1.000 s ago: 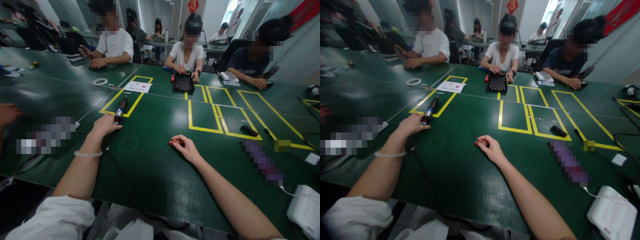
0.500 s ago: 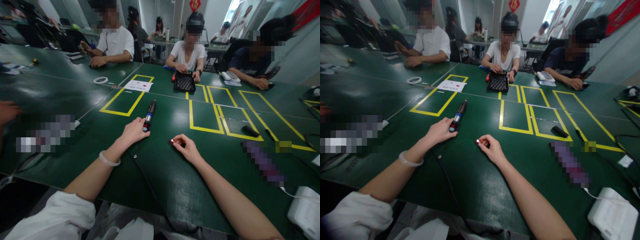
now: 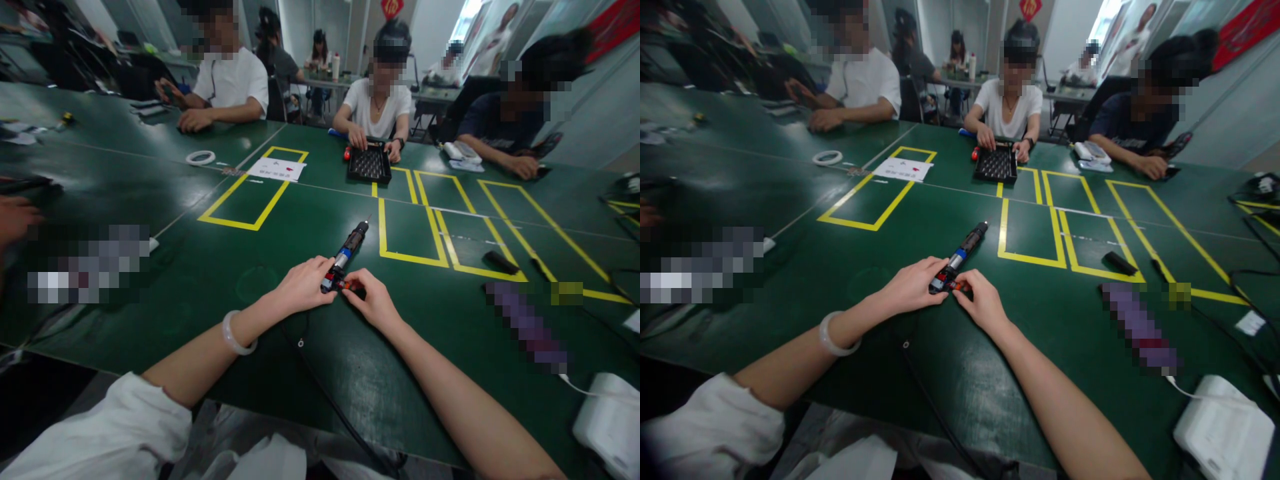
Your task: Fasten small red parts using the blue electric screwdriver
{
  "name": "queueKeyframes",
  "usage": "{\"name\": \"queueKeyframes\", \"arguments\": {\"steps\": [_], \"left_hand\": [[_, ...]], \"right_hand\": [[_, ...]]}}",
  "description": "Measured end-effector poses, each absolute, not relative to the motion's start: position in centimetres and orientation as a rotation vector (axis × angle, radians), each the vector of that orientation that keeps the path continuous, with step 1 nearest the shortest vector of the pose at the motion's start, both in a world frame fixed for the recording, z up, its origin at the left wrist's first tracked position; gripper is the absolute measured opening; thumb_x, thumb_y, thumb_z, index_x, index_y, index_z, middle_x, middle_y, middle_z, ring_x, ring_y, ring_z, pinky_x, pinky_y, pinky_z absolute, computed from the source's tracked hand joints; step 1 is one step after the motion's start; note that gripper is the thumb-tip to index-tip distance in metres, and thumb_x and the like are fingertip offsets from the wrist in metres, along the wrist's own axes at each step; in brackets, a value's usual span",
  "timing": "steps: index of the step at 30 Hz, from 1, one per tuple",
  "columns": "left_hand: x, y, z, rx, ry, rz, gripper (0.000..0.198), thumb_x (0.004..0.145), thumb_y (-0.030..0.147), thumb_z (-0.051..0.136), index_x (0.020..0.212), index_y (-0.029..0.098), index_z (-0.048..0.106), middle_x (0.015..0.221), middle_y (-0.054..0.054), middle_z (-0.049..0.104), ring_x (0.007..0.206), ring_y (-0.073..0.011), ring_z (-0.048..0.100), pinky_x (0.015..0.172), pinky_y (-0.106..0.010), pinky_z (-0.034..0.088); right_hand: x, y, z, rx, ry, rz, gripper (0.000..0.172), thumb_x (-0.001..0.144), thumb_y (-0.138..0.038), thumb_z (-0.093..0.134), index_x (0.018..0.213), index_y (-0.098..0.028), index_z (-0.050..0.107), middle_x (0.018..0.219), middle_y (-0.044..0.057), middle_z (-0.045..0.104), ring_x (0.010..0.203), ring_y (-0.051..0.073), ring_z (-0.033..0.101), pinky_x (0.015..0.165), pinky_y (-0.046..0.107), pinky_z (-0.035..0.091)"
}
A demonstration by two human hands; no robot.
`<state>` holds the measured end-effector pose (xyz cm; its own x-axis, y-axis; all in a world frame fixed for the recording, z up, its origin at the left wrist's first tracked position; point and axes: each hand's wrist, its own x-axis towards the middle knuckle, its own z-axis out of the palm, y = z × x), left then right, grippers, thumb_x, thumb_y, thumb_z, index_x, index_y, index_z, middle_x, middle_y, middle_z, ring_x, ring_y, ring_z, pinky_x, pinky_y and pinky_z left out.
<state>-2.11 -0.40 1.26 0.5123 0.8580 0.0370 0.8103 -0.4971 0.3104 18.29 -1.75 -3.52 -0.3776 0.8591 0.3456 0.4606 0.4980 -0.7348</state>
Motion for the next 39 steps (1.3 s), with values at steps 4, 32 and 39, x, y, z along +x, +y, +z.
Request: {"name": "queueKeyframes", "arguments": {"steps": [4, 32, 39], "left_hand": [[-1.9, -0.6, 1.2, 2.520, 1.379, 0.279, 0.062, 0.079, 0.037, 0.058, 0.135, 0.017, 0.043, 0.126, -0.014, 0.055, 0.112, -0.0298, 0.057, 0.092, -0.038, 0.047], [-3.2, 0.0, 0.9, 2.634, 1.664, 0.150, 0.066, 0.090, 0.046, 0.054, 0.148, 0.026, 0.030, 0.128, -0.012, 0.048, 0.103, -0.0267, 0.055, 0.083, -0.036, 0.047], [-9.6, 2.4, 1.0, 2.491, 1.857, 0.061, 0.067, 0.091, 0.055, 0.043, 0.150, 0.027, 0.027, 0.132, -0.014, 0.045, 0.107, -0.0299, 0.054, 0.087, -0.039, 0.046]], "right_hand": [[18.2, -1.8, -3.6, -1.091, -2.094, 0.647, 0.006, 0.089, -0.021, 0.059, 0.094, -0.023, 0.061, 0.092, 0.005, 0.060, 0.085, 0.021, 0.059, 0.076, 0.032, 0.048], [18.8, -1.2, -3.9, -1.012, -1.738, 1.024, 0.017, 0.089, -0.025, 0.059, 0.103, -0.019, 0.066, 0.097, 0.006, 0.069, 0.084, 0.017, 0.064, 0.078, 0.031, 0.051], [18.8, -1.2, -3.8, -1.053, -1.756, 1.033, 0.014, 0.089, -0.027, 0.059, 0.097, -0.019, 0.067, 0.090, 0.004, 0.070, 0.081, 0.017, 0.064, 0.076, 0.031, 0.050]]}}
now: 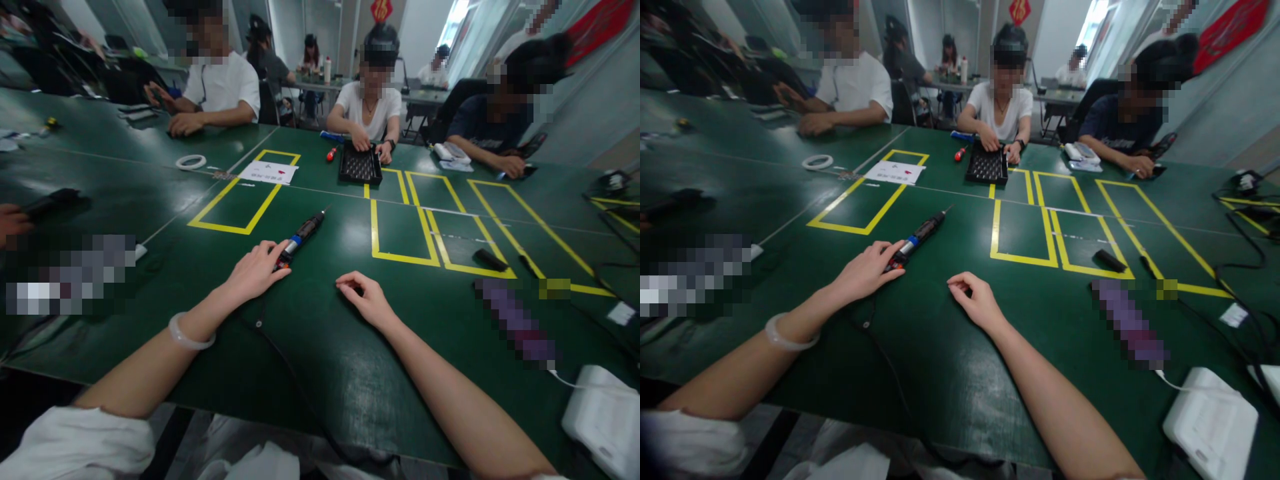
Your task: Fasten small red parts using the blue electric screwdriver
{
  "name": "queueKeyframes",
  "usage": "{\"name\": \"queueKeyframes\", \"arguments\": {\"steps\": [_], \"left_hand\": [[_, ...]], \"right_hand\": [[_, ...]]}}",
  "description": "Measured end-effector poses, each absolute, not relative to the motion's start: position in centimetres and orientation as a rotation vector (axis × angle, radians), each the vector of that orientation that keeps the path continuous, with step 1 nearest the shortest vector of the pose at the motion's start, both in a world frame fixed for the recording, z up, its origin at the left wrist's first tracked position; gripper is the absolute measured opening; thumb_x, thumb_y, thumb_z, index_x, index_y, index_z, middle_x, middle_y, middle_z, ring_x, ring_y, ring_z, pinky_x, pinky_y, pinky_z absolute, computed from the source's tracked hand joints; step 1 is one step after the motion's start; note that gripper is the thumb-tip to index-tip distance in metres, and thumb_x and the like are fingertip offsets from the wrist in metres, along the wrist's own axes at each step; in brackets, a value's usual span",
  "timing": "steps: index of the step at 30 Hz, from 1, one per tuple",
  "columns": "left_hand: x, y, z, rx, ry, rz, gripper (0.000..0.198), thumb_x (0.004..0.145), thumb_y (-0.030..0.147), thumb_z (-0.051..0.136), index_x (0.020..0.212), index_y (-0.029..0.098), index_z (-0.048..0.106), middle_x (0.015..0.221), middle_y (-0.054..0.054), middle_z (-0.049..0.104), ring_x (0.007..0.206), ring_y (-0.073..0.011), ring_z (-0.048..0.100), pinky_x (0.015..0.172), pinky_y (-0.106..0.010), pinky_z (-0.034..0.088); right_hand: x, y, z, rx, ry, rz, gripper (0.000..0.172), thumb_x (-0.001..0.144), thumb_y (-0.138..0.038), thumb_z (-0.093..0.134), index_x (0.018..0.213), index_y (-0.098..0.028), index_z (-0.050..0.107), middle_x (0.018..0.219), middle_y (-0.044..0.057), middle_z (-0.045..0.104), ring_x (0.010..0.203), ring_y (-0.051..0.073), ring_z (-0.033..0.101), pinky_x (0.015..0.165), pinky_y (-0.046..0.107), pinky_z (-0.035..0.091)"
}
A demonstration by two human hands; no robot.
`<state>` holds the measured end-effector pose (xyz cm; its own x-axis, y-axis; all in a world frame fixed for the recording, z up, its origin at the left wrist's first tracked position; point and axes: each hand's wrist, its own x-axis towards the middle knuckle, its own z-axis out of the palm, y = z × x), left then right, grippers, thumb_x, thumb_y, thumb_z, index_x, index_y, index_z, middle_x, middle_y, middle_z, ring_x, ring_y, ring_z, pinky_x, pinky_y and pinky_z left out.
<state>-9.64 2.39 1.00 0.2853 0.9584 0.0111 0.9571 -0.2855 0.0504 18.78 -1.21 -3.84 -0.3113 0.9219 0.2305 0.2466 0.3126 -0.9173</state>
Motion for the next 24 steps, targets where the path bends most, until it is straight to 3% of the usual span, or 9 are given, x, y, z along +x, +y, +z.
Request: {"name": "queueKeyframes", "arguments": {"steps": [13, 24], "left_hand": [[-23.9, 5.5, 0.5, 2.080, 2.205, 0.011, 0.074, 0.090, 0.059, 0.040, 0.153, 0.023, 0.022, 0.134, -0.017, 0.037, 0.117, -0.0338, 0.044, 0.096, -0.046, 0.038], [-27.4, 6.7, 1.1, 2.115, 2.324, -0.141, 0.074, 0.091, 0.057, 0.040, 0.150, 0.015, 0.026, 0.133, -0.019, 0.043, 0.114, -0.0323, 0.046, 0.094, -0.039, 0.038]], "right_hand": [[18.7, -1.4, -3.4, -1.085, -1.817, 1.027, 0.013, 0.089, -0.025, 0.058, 0.095, -0.019, 0.068, 0.086, 0.003, 0.069, 0.078, 0.016, 0.064, 0.074, 0.029, 0.049], [18.8, -1.3, -3.4, -1.085, -1.848, 1.023, 0.014, 0.090, -0.026, 0.058, 0.096, -0.019, 0.069, 0.088, 0.003, 0.070, 0.081, 0.016, 0.064, 0.076, 0.029, 0.049]]}}
